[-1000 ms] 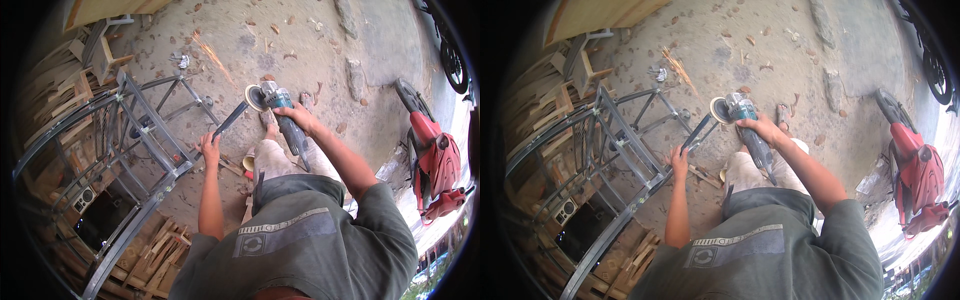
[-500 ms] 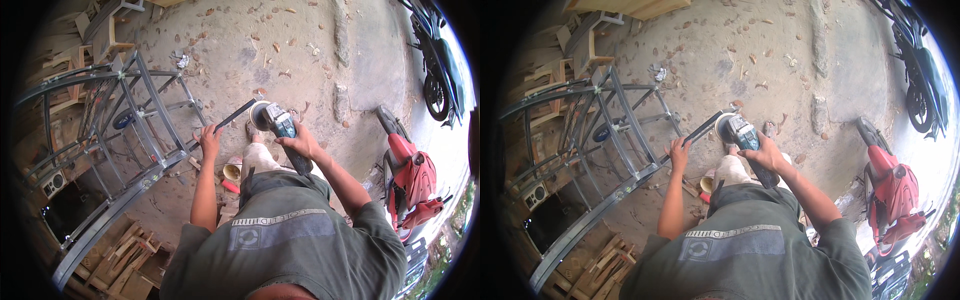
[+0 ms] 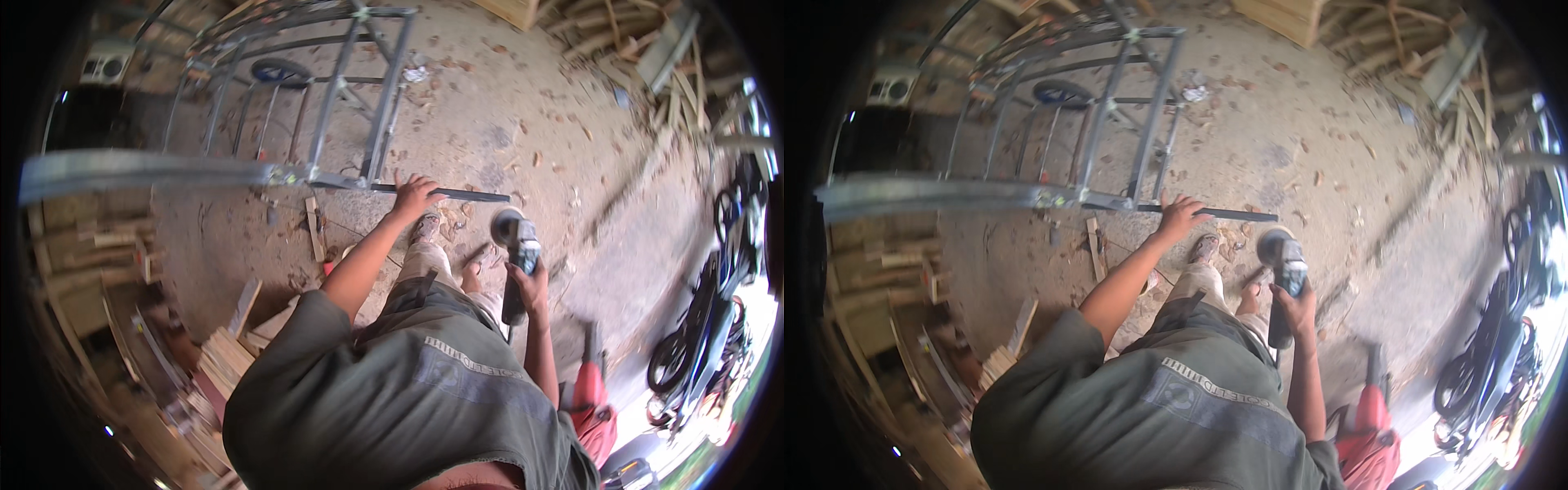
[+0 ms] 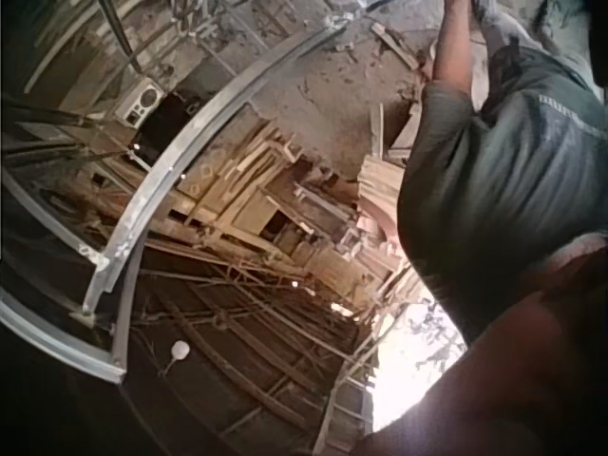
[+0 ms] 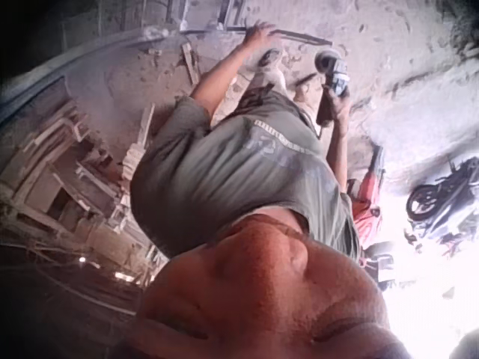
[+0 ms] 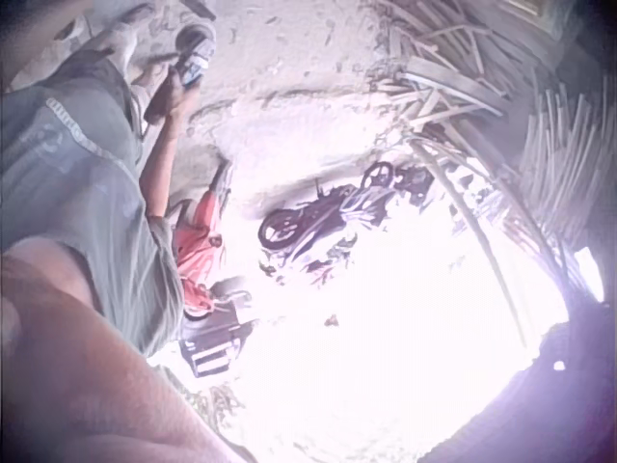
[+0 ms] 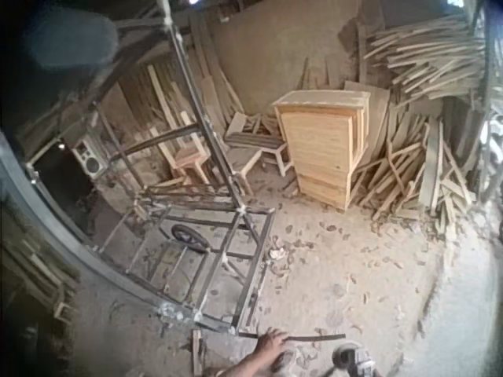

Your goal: The person uses an angle grinder to smooth the joints and edges of a large metal frame with wheels.

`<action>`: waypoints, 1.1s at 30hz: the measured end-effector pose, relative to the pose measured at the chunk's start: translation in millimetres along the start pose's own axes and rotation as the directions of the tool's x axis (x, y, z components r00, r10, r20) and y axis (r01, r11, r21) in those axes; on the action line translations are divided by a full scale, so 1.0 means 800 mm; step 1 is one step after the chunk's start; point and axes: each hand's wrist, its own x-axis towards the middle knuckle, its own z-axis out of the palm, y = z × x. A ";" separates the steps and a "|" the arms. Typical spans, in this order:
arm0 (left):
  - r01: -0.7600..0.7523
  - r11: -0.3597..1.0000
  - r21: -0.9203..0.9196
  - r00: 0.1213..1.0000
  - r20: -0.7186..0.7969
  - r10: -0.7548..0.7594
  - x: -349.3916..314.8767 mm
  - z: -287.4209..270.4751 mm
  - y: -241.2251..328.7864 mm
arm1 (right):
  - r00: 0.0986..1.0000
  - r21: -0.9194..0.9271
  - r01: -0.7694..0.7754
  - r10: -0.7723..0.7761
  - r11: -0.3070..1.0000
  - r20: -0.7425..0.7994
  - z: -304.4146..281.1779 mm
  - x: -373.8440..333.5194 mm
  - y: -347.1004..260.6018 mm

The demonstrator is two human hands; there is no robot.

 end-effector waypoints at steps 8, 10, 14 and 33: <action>0.127 0.981 0.146 0.990 0.045 -0.135 -0.042 0.002 0.028 | 0.995 0.635 0.054 0.015 0.771 -0.103 -0.094 0.031 0.074; 0.120 0.971 0.204 0.993 -0.017 -0.119 -0.056 -0.007 0.050 | 0.978 0.692 0.132 0.020 0.710 -0.206 -0.110 0.027 0.068; 0.213 0.973 0.090 0.974 -0.102 -0.203 -0.096 -0.030 0.084 | 0.943 0.693 0.324 -0.160 0.644 -0.292 -0.133 0.019 0.069; 0.285 0.751 -0.596 0.400 -0.638 -0.658 -0.089 -0.630 -0.095 | 0.970 0.918 0.045 0.203 0.395 -0.135 -0.123 0.124 0.298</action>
